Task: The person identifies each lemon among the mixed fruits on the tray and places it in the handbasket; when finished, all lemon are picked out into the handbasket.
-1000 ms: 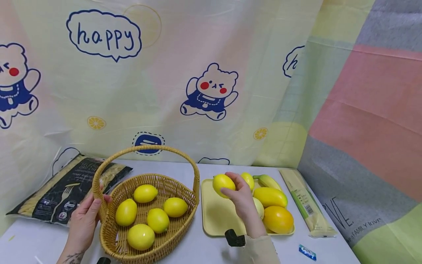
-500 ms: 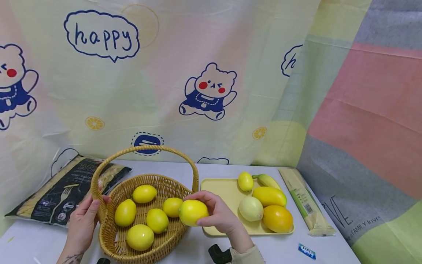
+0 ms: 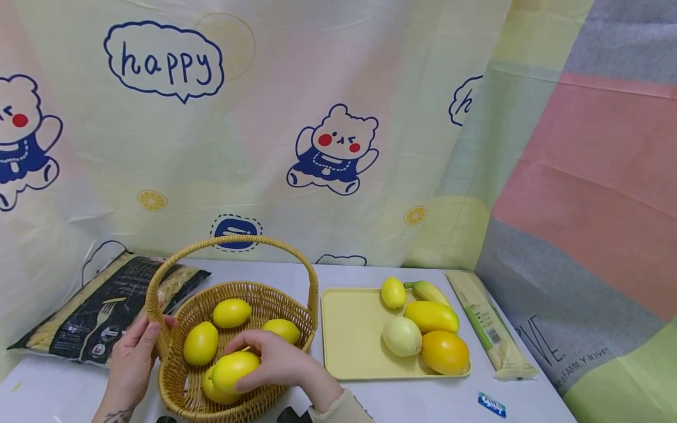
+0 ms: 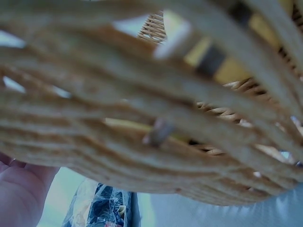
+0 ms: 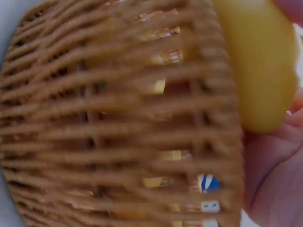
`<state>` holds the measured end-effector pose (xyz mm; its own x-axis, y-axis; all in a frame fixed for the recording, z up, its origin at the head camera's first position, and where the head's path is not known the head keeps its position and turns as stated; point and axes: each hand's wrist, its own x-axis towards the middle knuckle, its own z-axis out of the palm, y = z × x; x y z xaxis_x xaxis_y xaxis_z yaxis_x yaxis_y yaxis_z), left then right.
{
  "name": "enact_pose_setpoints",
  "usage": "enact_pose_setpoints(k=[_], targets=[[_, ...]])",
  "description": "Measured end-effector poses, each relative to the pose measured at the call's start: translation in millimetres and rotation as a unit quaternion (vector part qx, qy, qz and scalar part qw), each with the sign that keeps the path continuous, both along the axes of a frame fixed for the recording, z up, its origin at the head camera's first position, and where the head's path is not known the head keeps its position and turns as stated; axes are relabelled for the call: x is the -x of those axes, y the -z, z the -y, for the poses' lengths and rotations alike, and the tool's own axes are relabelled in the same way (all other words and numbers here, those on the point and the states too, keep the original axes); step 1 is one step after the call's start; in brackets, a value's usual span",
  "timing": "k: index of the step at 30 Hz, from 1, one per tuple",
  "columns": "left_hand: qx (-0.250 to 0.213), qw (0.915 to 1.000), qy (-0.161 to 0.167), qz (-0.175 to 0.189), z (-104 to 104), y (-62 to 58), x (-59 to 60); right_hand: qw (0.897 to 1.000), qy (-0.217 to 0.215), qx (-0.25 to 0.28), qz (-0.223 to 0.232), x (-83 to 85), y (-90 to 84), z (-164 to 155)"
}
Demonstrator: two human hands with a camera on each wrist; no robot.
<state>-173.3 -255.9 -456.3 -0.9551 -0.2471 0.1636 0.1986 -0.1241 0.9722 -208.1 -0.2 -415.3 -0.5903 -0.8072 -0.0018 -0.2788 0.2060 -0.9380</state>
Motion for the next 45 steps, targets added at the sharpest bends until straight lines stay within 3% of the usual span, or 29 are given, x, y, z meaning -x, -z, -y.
enact_pose_setpoints(k=[3, 9, 22, 24, 27, 32, 39, 42, 45], targets=[[0.005, 1.0, 0.0, 0.001, 0.2, 0.3, 0.4, 1.0, 0.002, -0.009, 0.009, -1.8, 1.9, 7.0], [0.007, 1.0, 0.001, 0.006, 0.1, 0.0, 0.1, 0.997, 0.019, 0.015, 0.067, -4.7, 2.6, 12.3], [-0.007, 1.0, 0.002, -0.002, -0.4, -0.1, -1.3, 0.997, 0.045, -0.045, 0.038, -3.9, 4.3, 18.7], [-0.013, 0.9999, 0.003, -0.003, -0.6, 0.0, -1.9, 0.997, 0.059, -0.034, 0.046, -4.7, 2.3, 17.2], [-0.019, 0.9998, 0.006, -0.004, -1.0, -0.5, -2.4, 0.993, 0.091, 0.022, 0.07, -6.4, -3.2, 10.9], [-0.015, 0.9999, 0.004, -0.004, -0.8, -1.0, -2.0, 0.971, 0.165, 0.145, 0.091, -8.9, -13.1, -9.0], [-0.009, 0.9999, -0.005, -0.002, -1.2, -1.0, -1.1, 0.929, 0.267, 0.25, 0.056, -15.3, -22.8, -48.0], [-0.001, 1.0, -0.006, -0.002, -1.4, -1.7, -1.3, 0.904, 0.321, 0.279, 0.036, -15.9, -23.3, -64.2], [0.0, 1.0, -0.003, -0.004, -1.0, -1.5, -2.1, 0.87, 0.388, 0.304, 0.013, -12.2, -19.6, -78.3]])
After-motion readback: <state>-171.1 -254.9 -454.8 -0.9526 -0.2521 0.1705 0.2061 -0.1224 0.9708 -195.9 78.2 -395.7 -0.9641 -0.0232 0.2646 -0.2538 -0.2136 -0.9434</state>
